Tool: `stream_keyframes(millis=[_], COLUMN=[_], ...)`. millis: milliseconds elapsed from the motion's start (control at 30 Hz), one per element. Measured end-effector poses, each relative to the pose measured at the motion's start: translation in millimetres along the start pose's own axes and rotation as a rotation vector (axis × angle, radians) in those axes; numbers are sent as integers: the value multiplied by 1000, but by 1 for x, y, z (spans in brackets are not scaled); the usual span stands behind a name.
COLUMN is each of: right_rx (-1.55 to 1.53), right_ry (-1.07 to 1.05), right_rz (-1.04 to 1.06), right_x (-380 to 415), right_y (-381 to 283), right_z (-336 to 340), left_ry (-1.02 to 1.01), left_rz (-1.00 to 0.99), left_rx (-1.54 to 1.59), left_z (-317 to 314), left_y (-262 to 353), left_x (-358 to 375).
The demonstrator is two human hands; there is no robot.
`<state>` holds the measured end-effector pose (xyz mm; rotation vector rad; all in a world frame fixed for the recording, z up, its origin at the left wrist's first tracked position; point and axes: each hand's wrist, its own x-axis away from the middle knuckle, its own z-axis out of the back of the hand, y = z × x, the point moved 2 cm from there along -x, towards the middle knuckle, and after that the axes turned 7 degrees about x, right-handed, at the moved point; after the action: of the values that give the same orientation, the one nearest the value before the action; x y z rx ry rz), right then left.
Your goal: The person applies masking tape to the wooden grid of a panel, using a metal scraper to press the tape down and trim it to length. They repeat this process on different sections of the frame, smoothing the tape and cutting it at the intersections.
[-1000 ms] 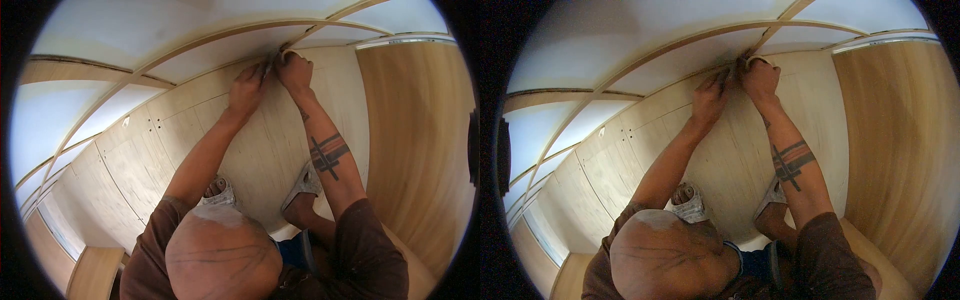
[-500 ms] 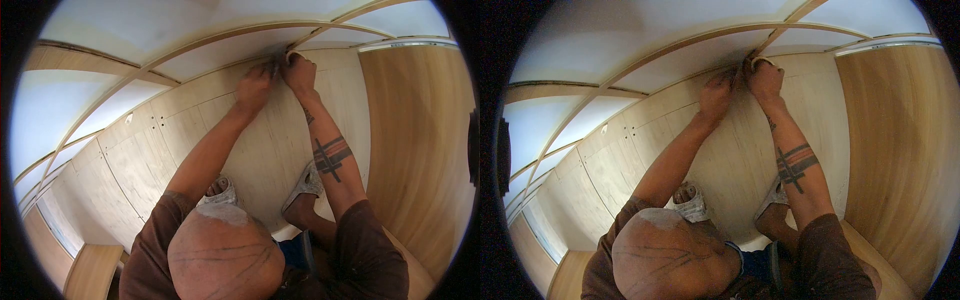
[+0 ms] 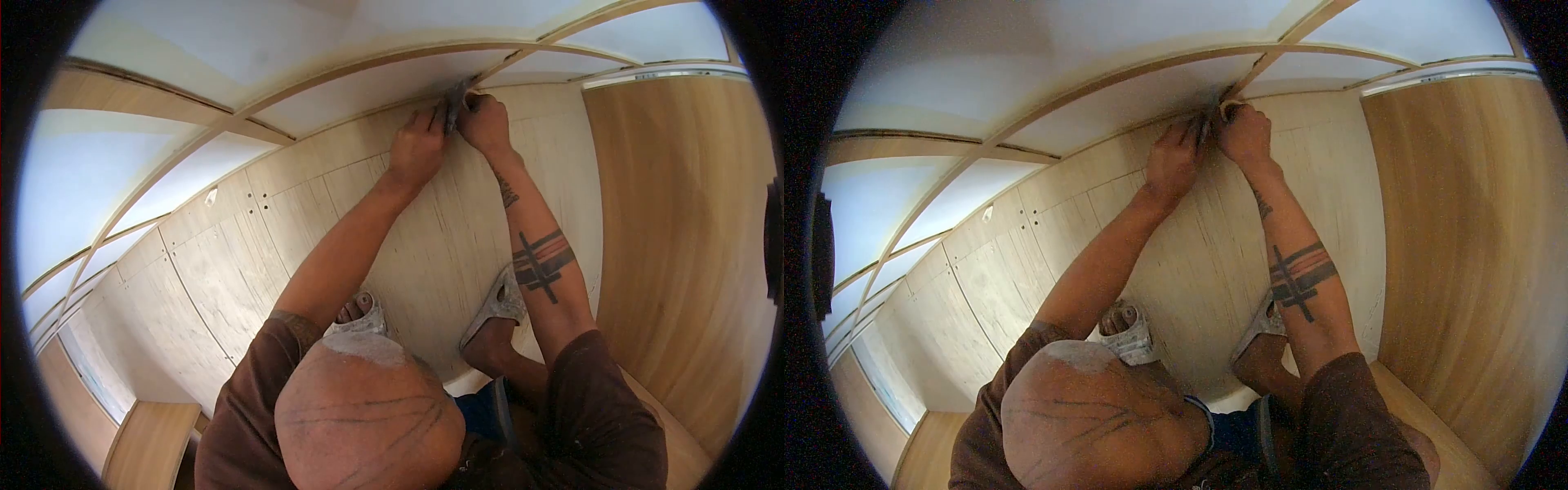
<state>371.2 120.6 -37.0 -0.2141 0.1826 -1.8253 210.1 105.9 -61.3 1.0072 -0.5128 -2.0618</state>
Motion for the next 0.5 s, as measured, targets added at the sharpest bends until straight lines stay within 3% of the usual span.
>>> stream_keyframes(millis=[133,200,233,300,333,400,433,500], right_rx=[-108,-426,-421,-249,-244,57,59,412], right_ry=[-122,-418,-416,-634,-629,-712,-709,-503], right_rz=[-19,-136,-134,-146,-140,-48,-48,204], right_x=[-4,2,3,4,3,12,19,33], right_y=[-7,-11,-5,4,5,8,16,35], right_z=[33,56,60,69,77,92,93,100], left_ry=[-3,2,7,-52,-43,-67,-64,-10], left_rz=[-1,6,6,62,61,128,126,52], left_rx=[-26,21,23,-9,-10,111,112,119], left_z=[-1,-1,0,2,3,4,11,32], left_y=[-2,-3,0,3,3,2,3,7], left_x=[1,0,-1,-3,-4,-5,-2,9])
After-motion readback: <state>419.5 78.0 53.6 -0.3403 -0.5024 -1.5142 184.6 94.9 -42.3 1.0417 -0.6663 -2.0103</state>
